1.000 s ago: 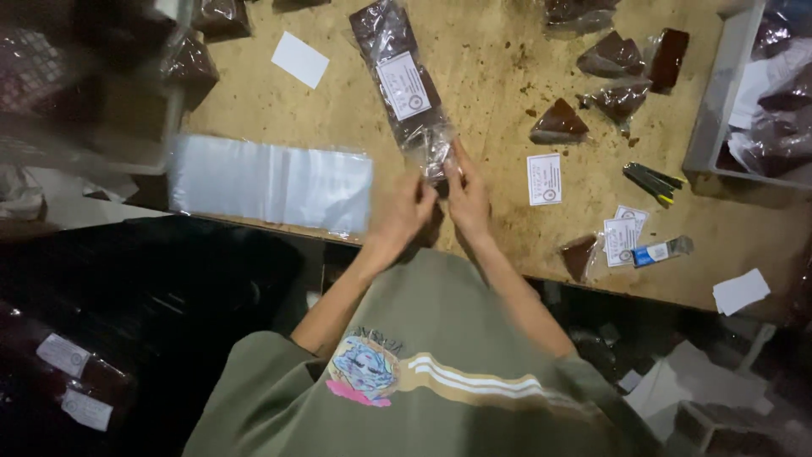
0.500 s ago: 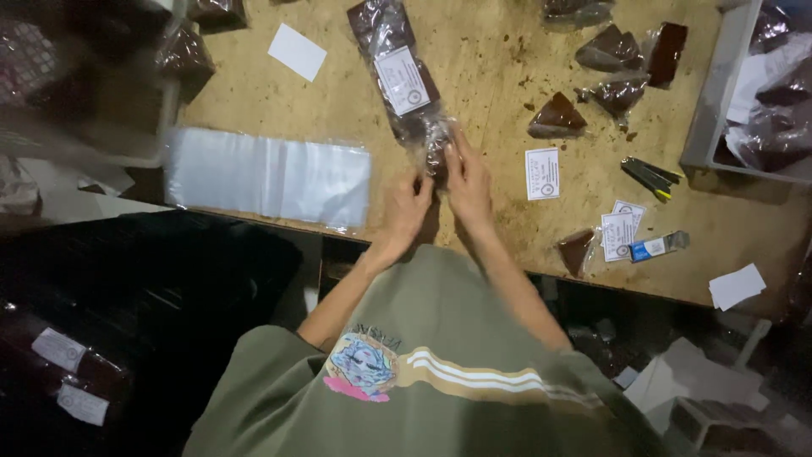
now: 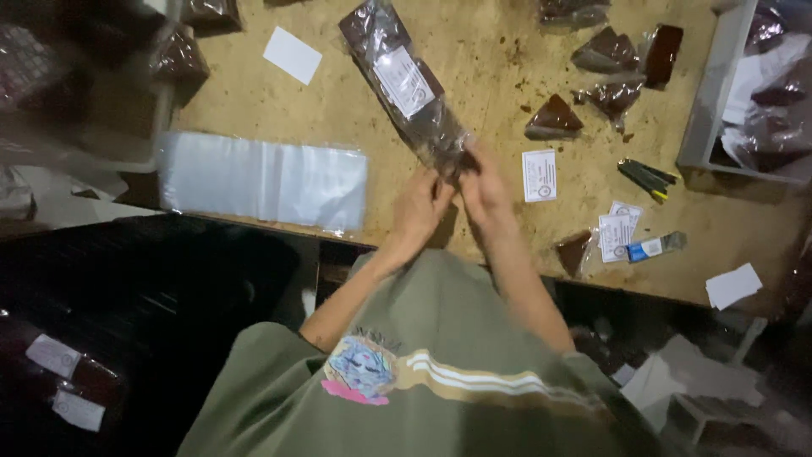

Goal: The person packages small triangular food items into plastic bags, applies labels to the bags, and uses a hand sealer to close them.

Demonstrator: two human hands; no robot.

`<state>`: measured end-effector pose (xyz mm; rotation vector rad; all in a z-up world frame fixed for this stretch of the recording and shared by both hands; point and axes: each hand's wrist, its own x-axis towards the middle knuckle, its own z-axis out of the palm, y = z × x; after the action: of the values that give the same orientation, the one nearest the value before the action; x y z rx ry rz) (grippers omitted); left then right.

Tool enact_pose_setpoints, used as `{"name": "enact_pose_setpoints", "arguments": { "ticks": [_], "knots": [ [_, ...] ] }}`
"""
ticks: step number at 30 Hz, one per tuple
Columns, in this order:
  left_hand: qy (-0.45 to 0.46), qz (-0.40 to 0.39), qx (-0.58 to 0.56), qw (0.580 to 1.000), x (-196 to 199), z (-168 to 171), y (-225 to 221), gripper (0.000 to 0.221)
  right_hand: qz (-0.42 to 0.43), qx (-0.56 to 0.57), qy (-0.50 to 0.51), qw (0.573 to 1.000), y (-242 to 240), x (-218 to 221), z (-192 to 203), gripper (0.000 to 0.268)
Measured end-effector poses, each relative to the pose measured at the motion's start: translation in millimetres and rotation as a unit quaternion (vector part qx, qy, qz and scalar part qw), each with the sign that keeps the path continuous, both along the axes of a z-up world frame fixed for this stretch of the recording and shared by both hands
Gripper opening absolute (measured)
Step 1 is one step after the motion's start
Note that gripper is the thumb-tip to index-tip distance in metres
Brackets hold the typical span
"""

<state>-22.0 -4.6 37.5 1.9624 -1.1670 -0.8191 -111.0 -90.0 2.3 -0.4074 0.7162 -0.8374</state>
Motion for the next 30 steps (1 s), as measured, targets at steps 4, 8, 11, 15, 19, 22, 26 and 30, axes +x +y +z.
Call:
{"name": "enact_pose_setpoints", "arguments": {
  "ticks": [4,8,11,15,19,22,26,30],
  "knots": [
    [0.003,-0.024,-0.011,1.0,14.4,-21.1,-11.7,0.024,0.013,-0.048,-0.09,0.995,-8.6,11.4,-0.7,0.039],
    [-0.041,-0.029,-0.016,0.999,9.5,-27.0,-15.7,0.025,0.157,-0.428,0.313,0.833,-11.2,2.0,15.1,0.035],
    [-0.009,-0.034,0.005,0.999,9.5,-14.4,-15.5,0.027,0.139,-0.4,0.325,0.845,-1.5,-2.2,26.7,0.035],
    [0.005,-0.121,0.047,0.991,2.0,-39.4,-16.5,0.04,-0.014,-0.244,0.313,0.918,-16.4,20.0,4.2,0.035],
    [0.038,-0.116,0.058,0.991,17.7,-41.9,-15.1,0.041,0.056,-0.182,0.378,0.906,-11.6,20.6,7.9,0.042],
    [-0.011,-0.143,0.078,0.987,17.4,-9.2,-9.4,0.032,0.03,-0.077,0.112,0.99,-9.7,23.9,51.7,0.028],
    [-0.054,-0.218,0.023,0.974,10.1,-29.7,-15.1,0.032,0.005,-0.049,0.115,0.992,-27.3,9.3,-30.3,0.04],
    [0.055,-0.217,-0.101,0.969,40.9,36.5,-31.8,0.025,0.078,-0.445,0.417,0.789,-44.2,0.8,60.8,0.033]
  ]
}}
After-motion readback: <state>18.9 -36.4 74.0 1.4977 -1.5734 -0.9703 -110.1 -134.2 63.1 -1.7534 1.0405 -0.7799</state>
